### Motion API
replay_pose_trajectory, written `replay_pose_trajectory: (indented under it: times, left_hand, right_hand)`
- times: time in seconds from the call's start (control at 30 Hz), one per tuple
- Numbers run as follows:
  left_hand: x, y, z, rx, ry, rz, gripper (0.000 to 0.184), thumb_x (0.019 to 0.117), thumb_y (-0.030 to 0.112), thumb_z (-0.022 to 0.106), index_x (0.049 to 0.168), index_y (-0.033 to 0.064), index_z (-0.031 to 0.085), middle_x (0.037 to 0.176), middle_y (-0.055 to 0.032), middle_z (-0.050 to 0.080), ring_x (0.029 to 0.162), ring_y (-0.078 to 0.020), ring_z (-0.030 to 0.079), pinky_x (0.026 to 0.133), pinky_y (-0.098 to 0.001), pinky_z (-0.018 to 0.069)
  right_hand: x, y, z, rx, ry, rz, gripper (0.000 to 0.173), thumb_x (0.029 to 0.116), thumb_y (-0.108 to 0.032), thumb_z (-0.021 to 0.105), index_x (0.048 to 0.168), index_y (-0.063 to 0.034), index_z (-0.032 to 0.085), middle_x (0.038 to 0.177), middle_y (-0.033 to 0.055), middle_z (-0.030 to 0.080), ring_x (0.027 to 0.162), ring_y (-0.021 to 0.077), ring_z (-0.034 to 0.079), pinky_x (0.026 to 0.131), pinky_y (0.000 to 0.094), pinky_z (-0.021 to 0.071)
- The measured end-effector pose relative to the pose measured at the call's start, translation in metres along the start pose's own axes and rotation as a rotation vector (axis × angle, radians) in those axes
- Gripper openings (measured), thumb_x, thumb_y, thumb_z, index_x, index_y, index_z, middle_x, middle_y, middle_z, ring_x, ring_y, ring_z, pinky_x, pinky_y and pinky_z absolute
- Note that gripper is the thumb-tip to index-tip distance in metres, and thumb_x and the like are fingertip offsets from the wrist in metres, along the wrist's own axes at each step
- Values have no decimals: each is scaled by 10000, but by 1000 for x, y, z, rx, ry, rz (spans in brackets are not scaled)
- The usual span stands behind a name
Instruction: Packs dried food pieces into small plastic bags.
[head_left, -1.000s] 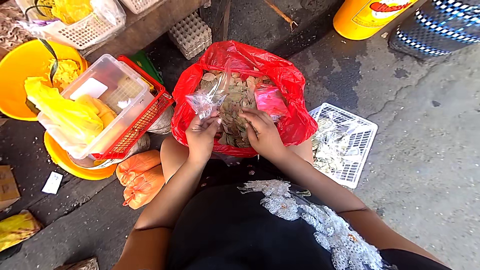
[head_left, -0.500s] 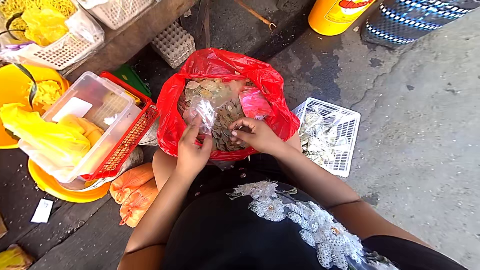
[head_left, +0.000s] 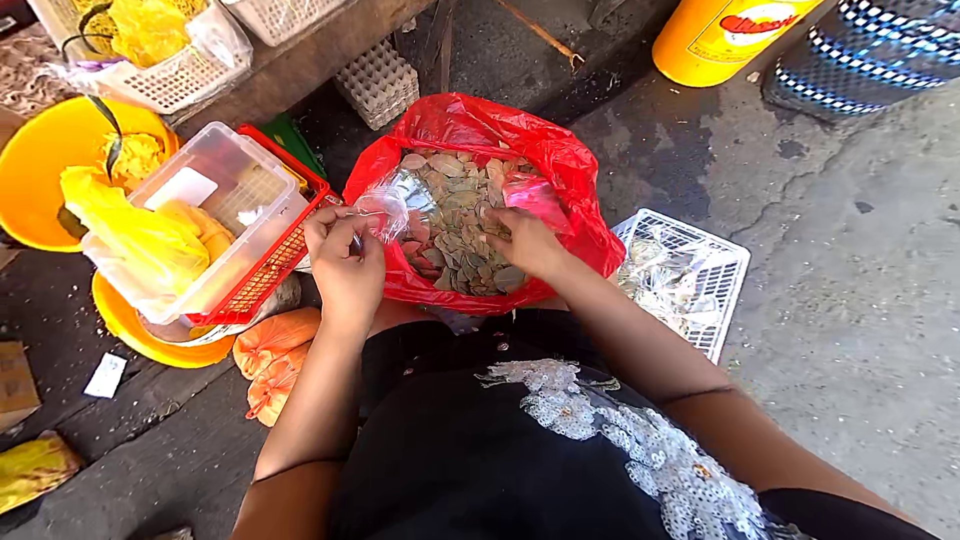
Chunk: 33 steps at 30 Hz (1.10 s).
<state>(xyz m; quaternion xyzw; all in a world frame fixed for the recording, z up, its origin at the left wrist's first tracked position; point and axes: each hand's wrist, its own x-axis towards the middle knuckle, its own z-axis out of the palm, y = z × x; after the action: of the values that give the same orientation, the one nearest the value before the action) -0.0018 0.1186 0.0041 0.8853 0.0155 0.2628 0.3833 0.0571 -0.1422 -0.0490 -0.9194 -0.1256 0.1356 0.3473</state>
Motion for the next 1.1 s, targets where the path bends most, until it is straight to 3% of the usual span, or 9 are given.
replay_pose_trajectory:
  times: [0.1,0.2,0.37,0.57,0.7,0.83,0.9,1.03,1.1]
  left_hand:
    - [-1,1,-7,2,19,-14,209,904,-5,593,1039,35,747,1137,-104,547,899,-57,518,710,-126,417]
    - [-3,-1,-13,19,-6,-1,250,922,-11,563,1082,45,748,1144,-98,549,936,-85,534,745,-166,444]
    - [-8,-3,-9,-13,-18,30,239,932,4,561,1076,30,748,1128,-96,558,912,-64,540,742,-142,451]
    - [-10,-3,-9,-31,-37,37,265,921,-18,552,1093,24,750,1110,-102,565,926,-72,540,759,-137,443]
    - [-8,-4,-16,-23,-58,54,266,955,-8,522,1109,-3,739,1185,-134,607,1004,-89,584,828,-162,483]
    - [-9,-5,-20,4,-132,29,329,971,-23,491,1206,-6,720,1321,-185,623,1178,-193,618,982,-284,510]
    - [-8,-3,-16,-4,-151,4,338,969,-20,492,1225,-9,711,1342,-187,621,1210,-221,618,1011,-331,512]
    - [-7,13,-10,-61,-206,-57,339,1043,203,554,1261,-29,671,1425,-194,567,1246,-256,612,1034,-416,529]
    - [-9,16,0,-105,-250,-43,489,998,310,655,1361,-15,610,1505,-206,498,1234,-268,630,980,-431,572]
  right_hand:
    - [12,-8,18,-122,-63,80,654,960,-365,724,1444,29,529,1328,328,597,1263,533,544,1037,687,433]
    - [-1,-33,42,-177,-203,51,599,953,-360,730,1399,10,581,1283,285,643,1262,479,567,1084,664,406]
    - [-9,-39,70,-269,-423,34,697,957,-252,718,1557,-71,414,1560,258,418,1442,462,386,1145,659,320]
    - [14,-34,39,-313,-287,-9,579,921,-124,733,1465,-97,538,1339,294,599,1197,518,600,930,699,499]
    - [35,-19,-12,-4,-231,-87,889,906,-314,798,1624,-144,301,1589,254,389,1325,460,539,1049,614,482]
    - [18,-1,-20,-52,-173,-60,415,1037,-132,591,1439,-39,544,1368,227,611,1162,382,661,1004,565,526]
    - [9,16,-17,-161,-295,-21,352,1060,-151,545,1380,-11,587,1287,229,658,1163,385,660,1025,592,501]
    - [-10,28,-8,-335,-367,-19,741,975,-469,669,1515,-7,459,1461,339,494,1336,536,494,1083,719,383]
    - [-22,14,7,-386,-312,-203,865,866,-428,808,1530,-8,445,1509,360,437,1376,599,414,1048,799,339]
